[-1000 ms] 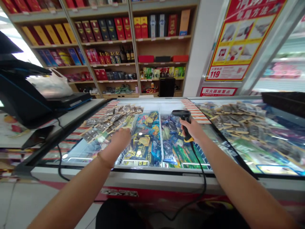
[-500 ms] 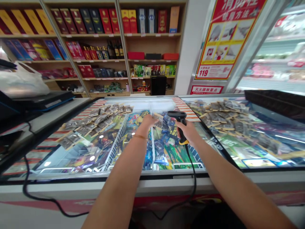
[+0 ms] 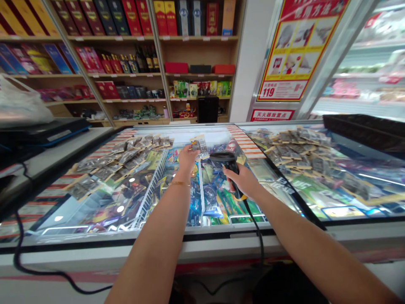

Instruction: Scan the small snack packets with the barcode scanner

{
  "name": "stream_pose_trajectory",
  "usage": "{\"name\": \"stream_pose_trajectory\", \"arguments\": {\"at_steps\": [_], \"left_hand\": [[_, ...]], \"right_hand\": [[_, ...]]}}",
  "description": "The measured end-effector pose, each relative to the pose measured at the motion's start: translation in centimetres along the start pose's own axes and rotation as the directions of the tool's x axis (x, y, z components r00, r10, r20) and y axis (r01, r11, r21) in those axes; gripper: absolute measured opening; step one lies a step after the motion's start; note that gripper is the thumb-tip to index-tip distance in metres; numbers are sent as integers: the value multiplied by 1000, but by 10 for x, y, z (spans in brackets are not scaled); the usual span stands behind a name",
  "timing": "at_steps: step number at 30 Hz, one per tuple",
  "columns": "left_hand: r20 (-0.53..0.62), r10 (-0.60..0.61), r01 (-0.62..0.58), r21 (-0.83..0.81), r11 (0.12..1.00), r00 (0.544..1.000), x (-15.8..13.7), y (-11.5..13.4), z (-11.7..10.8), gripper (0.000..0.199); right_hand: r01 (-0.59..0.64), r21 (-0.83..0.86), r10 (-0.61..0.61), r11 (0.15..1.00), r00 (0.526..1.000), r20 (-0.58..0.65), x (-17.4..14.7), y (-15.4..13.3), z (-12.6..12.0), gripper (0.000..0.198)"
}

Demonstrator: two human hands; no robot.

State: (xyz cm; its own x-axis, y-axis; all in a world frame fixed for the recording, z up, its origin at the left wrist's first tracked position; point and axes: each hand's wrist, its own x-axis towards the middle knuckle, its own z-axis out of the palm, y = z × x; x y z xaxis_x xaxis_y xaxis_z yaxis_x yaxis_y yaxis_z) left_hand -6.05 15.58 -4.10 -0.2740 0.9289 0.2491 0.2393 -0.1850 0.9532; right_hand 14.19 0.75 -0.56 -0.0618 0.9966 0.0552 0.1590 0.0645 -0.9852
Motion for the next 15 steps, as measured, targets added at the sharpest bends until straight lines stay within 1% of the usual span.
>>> {"name": "stream_pose_trajectory", "arguments": {"at_steps": [5, 12, 15], "left_hand": [[7, 8, -8, -13, 1000, 1000, 2, -2, 1, 39], [-3, 1, -1, 0, 1000, 1000, -3, 4, 0, 37], [8, 0, 0, -4, 1000, 1000, -4, 6, 0, 36]], "right_hand": [[19, -40, -19, 999, 1000, 12, 2, 5, 0, 27], [-9, -27, 9, 1000, 1000, 6, 0, -1, -2, 29], [1, -46, -1, 999, 1000, -9, 0, -2, -2, 28]]}}
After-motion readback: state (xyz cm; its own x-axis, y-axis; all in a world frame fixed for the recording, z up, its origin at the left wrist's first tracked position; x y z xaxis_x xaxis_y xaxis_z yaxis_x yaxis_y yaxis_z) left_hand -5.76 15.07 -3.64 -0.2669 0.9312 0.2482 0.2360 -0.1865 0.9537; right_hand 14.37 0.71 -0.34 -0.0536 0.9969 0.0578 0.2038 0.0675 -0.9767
